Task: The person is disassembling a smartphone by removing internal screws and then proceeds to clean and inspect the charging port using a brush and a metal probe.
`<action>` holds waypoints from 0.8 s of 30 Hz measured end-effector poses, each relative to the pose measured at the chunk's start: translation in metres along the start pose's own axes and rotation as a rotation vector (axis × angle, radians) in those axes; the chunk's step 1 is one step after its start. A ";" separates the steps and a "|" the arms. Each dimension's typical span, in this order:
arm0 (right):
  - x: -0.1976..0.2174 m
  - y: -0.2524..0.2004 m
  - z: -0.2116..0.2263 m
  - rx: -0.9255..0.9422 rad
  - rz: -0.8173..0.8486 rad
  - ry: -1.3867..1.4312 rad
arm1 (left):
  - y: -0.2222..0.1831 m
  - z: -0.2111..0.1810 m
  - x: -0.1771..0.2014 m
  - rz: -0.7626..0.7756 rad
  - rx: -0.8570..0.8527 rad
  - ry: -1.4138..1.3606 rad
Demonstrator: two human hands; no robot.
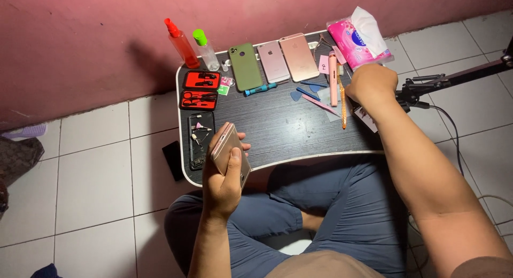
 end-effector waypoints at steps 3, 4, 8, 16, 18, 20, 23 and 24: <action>0.000 0.003 -0.001 0.003 -0.009 -0.015 | -0.001 -0.003 0.004 -0.005 -0.011 0.015; 0.002 0.000 0.001 0.004 -0.008 -0.016 | -0.001 -0.002 0.006 -0.007 -0.011 0.015; 0.005 -0.002 0.005 0.033 0.001 -0.057 | -0.003 0.000 0.008 -0.021 0.010 0.005; 0.015 0.009 0.025 0.060 -0.109 0.011 | -0.002 -0.001 0.004 -0.017 -0.002 0.002; 0.020 -0.002 0.033 0.092 -0.108 0.018 | -0.002 -0.003 0.005 -0.012 -0.012 0.008; 0.020 0.002 0.031 0.089 -0.120 0.023 | -0.001 -0.003 0.007 -0.015 -0.023 0.009; 0.026 -0.003 0.033 0.061 -0.118 0.023 | -0.002 -0.006 0.011 -0.008 -0.061 0.040; 0.029 -0.006 0.030 0.032 -0.110 0.015 | -0.003 -0.009 0.010 0.004 -0.092 0.064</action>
Point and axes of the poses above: each hand's wrist, its own y-axis towards the middle knuckle, its own x-axis out of the back of the hand, z = x × y, the point moved 8 cm from there along y, towards the middle knuckle
